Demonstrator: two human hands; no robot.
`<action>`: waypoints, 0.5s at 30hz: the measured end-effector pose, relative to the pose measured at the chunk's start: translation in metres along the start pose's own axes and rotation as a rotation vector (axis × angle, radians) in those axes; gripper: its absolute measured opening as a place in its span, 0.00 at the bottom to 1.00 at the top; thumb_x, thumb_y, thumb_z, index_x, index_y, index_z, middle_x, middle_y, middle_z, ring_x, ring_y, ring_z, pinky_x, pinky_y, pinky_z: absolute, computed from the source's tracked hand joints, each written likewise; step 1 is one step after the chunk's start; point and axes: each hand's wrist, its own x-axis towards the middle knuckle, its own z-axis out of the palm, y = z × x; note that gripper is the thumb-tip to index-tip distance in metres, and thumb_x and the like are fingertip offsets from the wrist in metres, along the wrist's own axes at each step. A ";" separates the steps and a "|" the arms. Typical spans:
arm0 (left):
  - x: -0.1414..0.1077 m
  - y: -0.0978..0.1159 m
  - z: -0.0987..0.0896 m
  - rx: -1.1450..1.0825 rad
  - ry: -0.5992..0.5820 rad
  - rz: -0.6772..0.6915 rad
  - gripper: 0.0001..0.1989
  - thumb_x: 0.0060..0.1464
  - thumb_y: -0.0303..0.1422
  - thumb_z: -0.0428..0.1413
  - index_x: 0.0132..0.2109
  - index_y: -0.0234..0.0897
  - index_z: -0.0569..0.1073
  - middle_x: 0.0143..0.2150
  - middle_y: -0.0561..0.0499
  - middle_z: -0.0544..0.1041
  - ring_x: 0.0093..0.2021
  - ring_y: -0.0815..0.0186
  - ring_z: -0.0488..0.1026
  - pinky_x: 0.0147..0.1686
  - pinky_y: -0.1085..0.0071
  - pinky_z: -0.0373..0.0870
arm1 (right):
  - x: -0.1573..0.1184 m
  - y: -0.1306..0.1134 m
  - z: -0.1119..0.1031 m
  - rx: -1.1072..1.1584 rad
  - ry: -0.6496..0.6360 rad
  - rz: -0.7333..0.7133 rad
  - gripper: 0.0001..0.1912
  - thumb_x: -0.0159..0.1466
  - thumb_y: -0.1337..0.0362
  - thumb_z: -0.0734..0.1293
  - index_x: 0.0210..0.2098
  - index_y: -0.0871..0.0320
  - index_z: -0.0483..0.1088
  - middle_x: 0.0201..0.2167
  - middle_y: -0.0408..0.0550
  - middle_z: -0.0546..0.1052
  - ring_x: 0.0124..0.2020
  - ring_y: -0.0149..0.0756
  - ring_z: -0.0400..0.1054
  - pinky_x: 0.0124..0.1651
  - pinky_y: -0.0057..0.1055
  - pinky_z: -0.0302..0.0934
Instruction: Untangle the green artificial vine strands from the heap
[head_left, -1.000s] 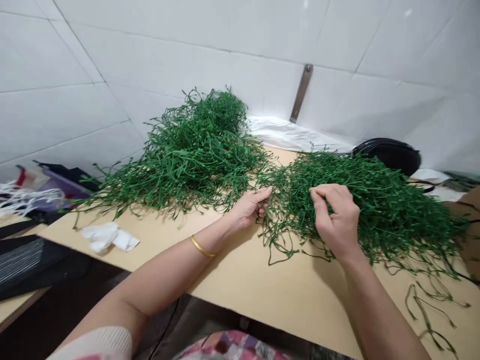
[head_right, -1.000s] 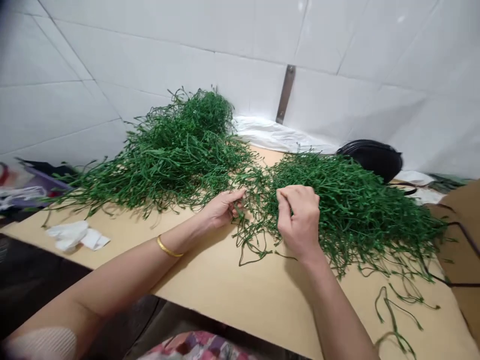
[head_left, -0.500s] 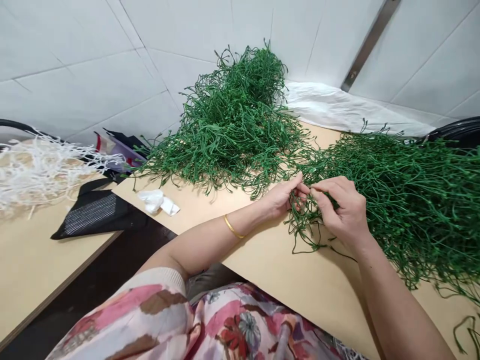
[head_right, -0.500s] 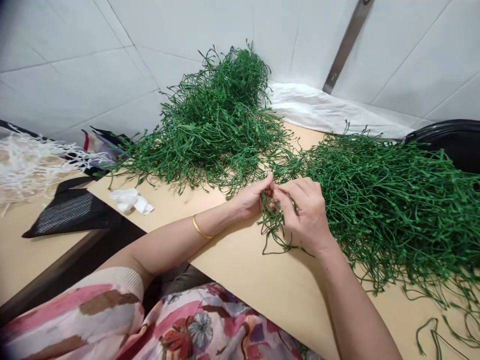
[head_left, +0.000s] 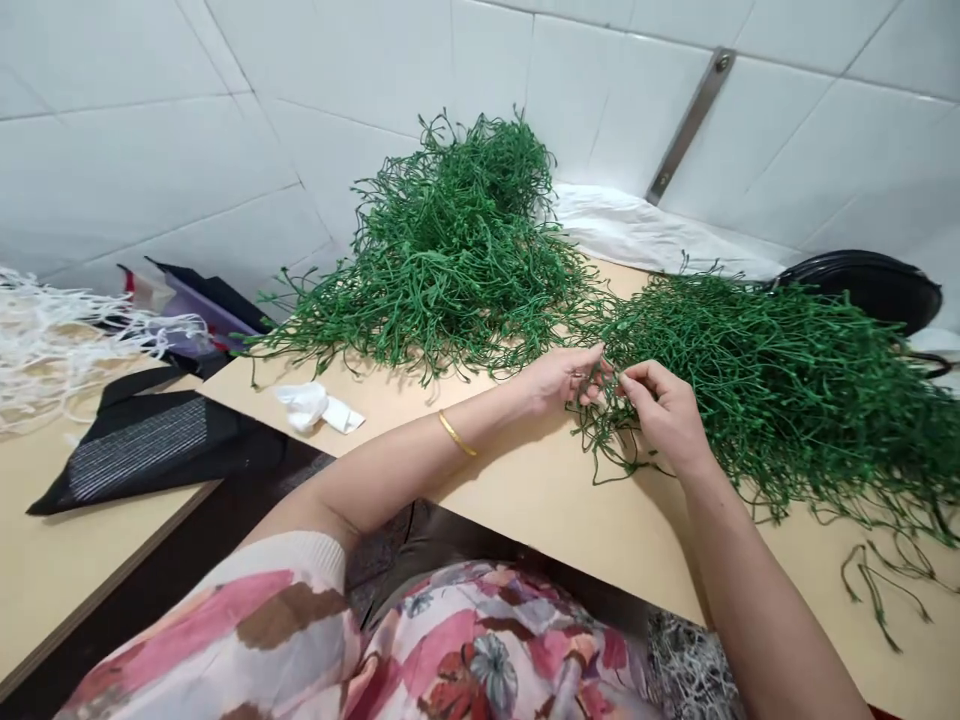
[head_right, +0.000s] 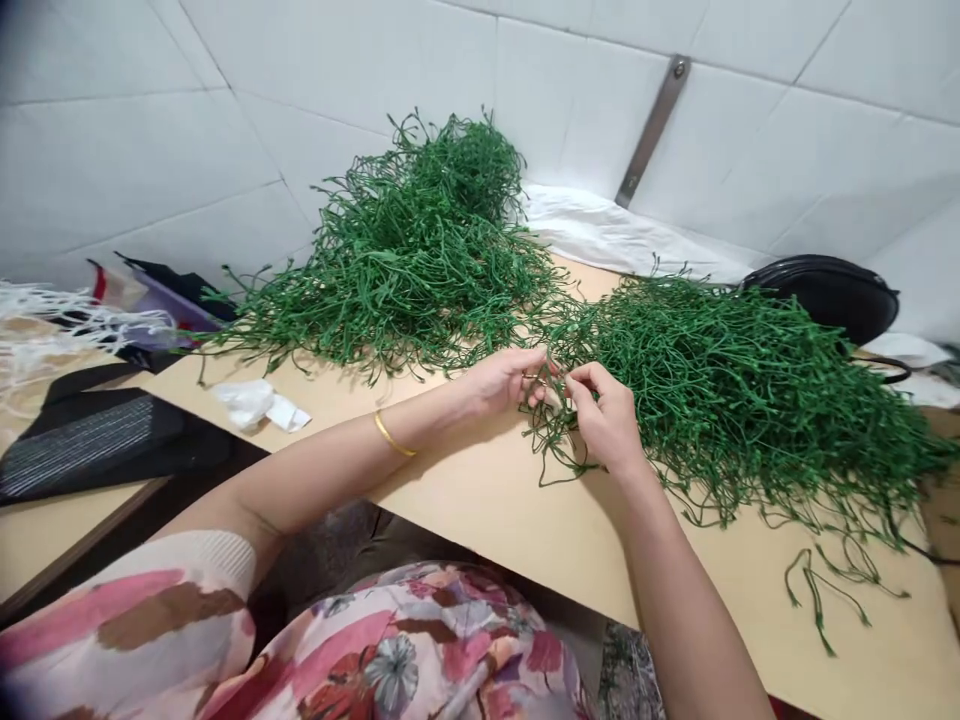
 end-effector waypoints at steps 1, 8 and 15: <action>-0.002 0.003 -0.003 0.024 -0.009 0.009 0.12 0.48 0.37 0.56 0.31 0.31 0.71 0.23 0.52 0.68 0.19 0.76 0.63 0.18 0.78 0.56 | 0.000 -0.003 0.001 -0.012 0.009 -0.004 0.08 0.60 0.62 0.60 0.27 0.59 0.65 0.22 0.42 0.68 0.23 0.28 0.58 0.27 0.27 0.51; -0.010 0.009 -0.011 0.019 -0.052 -0.025 0.07 0.48 0.31 0.55 0.27 0.30 0.69 0.21 0.52 0.67 0.14 0.81 0.53 0.14 0.79 0.41 | 0.004 0.002 0.015 -0.278 0.178 -0.144 0.07 0.60 0.65 0.59 0.27 0.58 0.66 0.24 0.44 0.71 0.27 0.32 0.63 0.33 0.29 0.55; -0.011 0.004 -0.013 -0.075 -0.065 -0.031 0.05 0.47 0.29 0.54 0.31 0.30 0.71 0.22 0.52 0.67 0.19 0.76 0.62 0.19 0.79 0.54 | 0.003 0.017 0.025 -0.483 0.266 -0.284 0.06 0.59 0.65 0.60 0.28 0.57 0.68 0.32 0.49 0.71 0.38 0.39 0.61 0.42 0.37 0.54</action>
